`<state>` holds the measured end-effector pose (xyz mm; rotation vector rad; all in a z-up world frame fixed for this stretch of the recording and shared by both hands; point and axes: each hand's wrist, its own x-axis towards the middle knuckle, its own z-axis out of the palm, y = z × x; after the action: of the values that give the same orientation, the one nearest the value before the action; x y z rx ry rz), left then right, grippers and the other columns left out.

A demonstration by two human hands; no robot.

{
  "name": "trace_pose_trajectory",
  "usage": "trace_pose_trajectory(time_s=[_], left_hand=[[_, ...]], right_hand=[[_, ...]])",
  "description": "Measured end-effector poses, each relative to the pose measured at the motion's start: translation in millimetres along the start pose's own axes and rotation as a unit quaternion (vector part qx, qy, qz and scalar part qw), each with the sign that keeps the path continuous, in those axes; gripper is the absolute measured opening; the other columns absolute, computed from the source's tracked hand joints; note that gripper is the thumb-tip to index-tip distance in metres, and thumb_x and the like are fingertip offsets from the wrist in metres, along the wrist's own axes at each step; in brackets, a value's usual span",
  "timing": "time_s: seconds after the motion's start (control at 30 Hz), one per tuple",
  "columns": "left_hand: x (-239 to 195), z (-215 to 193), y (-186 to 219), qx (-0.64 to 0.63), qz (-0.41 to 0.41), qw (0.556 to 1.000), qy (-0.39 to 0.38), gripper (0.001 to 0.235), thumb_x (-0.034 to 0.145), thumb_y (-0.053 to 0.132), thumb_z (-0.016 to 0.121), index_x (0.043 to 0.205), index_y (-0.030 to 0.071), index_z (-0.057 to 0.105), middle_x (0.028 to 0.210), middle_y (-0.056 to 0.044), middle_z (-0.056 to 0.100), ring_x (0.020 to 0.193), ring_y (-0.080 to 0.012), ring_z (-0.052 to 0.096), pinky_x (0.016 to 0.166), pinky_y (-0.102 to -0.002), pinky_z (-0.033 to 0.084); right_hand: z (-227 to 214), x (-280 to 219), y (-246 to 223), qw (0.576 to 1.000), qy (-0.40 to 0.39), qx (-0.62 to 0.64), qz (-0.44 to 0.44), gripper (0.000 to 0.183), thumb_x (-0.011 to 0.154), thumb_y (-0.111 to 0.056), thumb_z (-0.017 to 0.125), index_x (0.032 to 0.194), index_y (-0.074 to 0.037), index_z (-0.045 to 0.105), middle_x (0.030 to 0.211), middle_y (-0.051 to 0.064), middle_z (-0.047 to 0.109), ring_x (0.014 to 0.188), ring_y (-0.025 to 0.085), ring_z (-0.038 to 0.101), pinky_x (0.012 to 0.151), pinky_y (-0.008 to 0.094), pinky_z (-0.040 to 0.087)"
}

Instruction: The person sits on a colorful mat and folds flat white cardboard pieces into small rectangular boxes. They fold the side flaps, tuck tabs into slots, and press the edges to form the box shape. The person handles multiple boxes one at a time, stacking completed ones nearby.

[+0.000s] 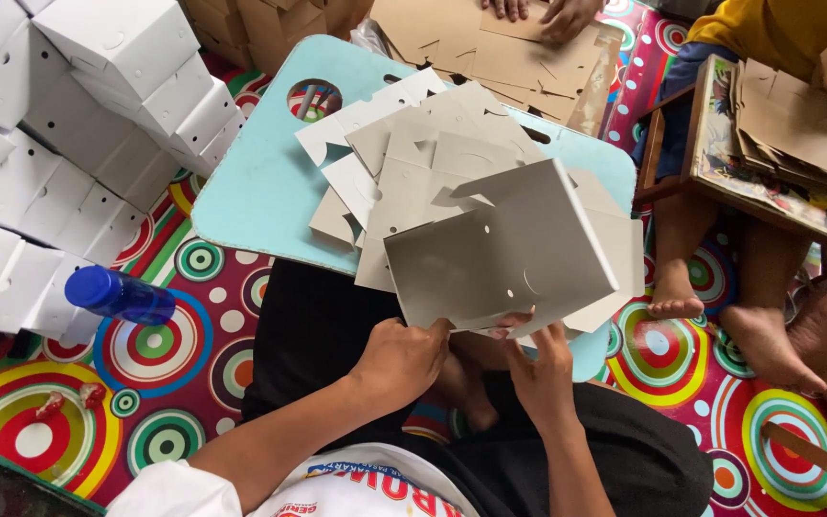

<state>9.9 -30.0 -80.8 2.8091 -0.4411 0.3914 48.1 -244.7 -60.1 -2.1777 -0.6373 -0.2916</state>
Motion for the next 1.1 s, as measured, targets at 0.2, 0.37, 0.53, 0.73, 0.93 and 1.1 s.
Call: trace_pose_trajectory(time_s=[0.2,0.37,0.53,0.73,0.93,1.1], left_hand=[[15,-19,3,-0.007,0.012,0.999,0.045,0.006,0.085,0.019,0.061,0.079,0.019,0.062,0.041,0.002,0.048,0.033,-0.0226,0.055,0.043,-0.033,0.045],[12,-29,9,-0.045,0.002,0.998,0.047,0.006,0.085,0.021,0.062,0.081,0.017,0.064,0.042,0.001,0.050,0.035,-0.0249,0.057,0.044,-0.034,0.045],[9,-34,11,-0.037,0.005,0.998,0.054,0.001,0.083,0.017,0.062,0.083,0.016,0.062,0.043,0.002,0.053,0.036,-0.0233,0.058,0.050,-0.033,0.047],[9,-37,14,-0.070,0.000,0.997,0.031,0.006,0.087,0.020,0.059,0.089,0.015,0.061,0.047,0.004,0.053,0.042,-0.0250,0.062,0.057,-0.032,0.051],[11,-36,16,-0.056,-0.015,0.998,0.019,0.012,0.077,0.023,0.067,0.086,0.017,0.062,0.049,0.005,0.057,0.045,-0.0227,0.065,0.059,-0.032,0.051],[9,-32,19,-0.042,-0.022,0.999,0.025,0.012,0.080,0.023,0.064,0.090,0.018,0.061,0.048,0.005,0.056,0.046,-0.0238,0.066,0.063,-0.033,0.051]], right_hand=[[-2,-4,32,0.997,0.059,-0.003,-0.052,0.017,0.086,-0.004,0.081,0.100,-0.011,0.074,0.094,0.007,0.070,0.092,0.035,0.070,0.086,0.046,0.055],[-13,-19,51,0.997,0.012,-0.030,-0.071,0.018,0.084,0.000,0.082,0.099,-0.006,0.074,0.091,0.014,0.071,0.089,0.041,0.067,0.088,0.050,0.052],[-12,-27,67,0.998,0.023,0.036,-0.053,0.022,0.090,0.010,0.075,0.106,-0.005,0.073,0.098,0.007,0.071,0.090,0.037,0.065,0.093,0.050,0.051],[-23,10,-15,0.986,-0.011,-0.127,-0.106,0.012,0.099,0.015,0.063,0.106,0.005,0.063,0.096,0.019,0.060,0.085,0.040,0.061,0.084,0.055,0.052],[8,-15,0,0.994,0.087,0.065,0.034,0.013,0.101,0.009,0.064,0.111,0.000,0.060,0.114,0.016,0.062,0.099,0.040,0.064,0.091,0.057,0.052],[22,-28,11,0.983,0.134,0.114,0.061,0.013,0.108,0.005,0.055,0.119,0.001,0.052,0.105,0.008,0.053,0.102,0.024,0.057,0.097,0.051,0.053]])
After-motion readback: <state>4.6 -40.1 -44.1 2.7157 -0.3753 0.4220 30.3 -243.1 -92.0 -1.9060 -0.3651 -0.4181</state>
